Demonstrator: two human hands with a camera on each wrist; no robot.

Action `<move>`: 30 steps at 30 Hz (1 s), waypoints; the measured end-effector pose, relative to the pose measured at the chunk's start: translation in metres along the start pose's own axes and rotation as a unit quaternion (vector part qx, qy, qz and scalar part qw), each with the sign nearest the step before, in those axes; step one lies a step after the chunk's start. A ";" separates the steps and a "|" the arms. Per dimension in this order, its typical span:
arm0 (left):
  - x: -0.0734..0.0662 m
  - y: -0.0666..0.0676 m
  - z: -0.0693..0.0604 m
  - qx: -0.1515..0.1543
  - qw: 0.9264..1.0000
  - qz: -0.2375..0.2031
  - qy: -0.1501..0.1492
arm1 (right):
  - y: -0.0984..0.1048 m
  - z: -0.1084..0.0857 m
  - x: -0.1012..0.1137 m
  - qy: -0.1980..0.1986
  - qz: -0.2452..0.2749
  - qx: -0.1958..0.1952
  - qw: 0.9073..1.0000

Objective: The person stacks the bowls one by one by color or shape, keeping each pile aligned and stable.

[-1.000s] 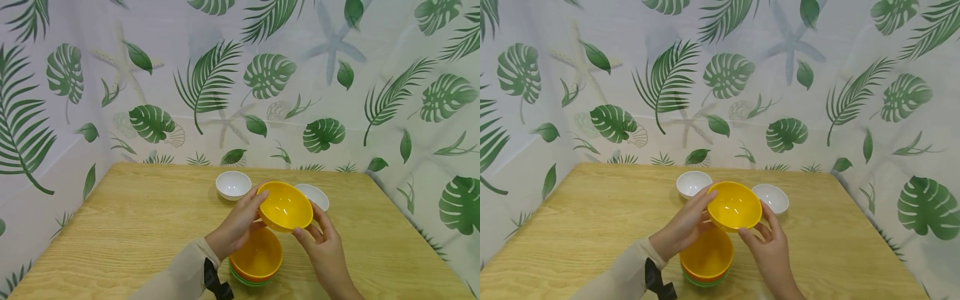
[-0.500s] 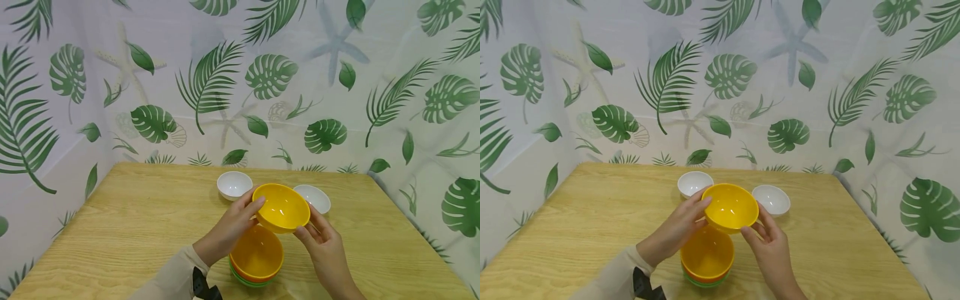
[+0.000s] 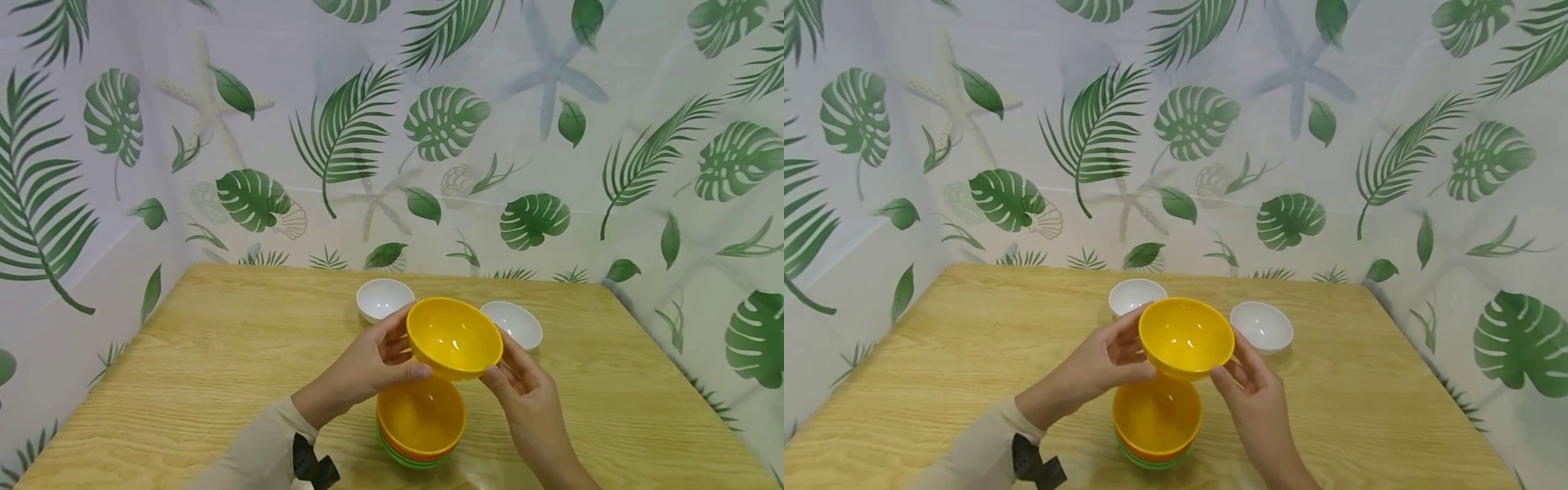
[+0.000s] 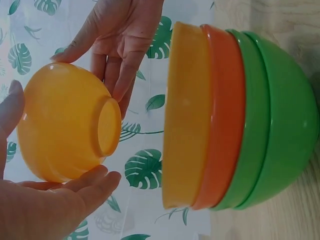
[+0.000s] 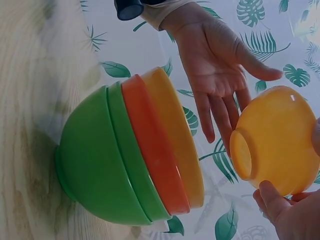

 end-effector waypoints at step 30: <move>-0.009 0.019 -0.024 -0.006 0.996 0.084 -0.021 | -0.003 0.007 -0.003 0.115 -0.091 0.098 0.984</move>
Point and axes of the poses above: each hand's wrist, its own z-axis towards the middle knuckle, its own y-axis out of the back of the hand, x = y × z, the point moved 2 cm from there along z, towards the middle knuckle, and after that the axes turned 13 degrees about -z, right-handed, at the moved point
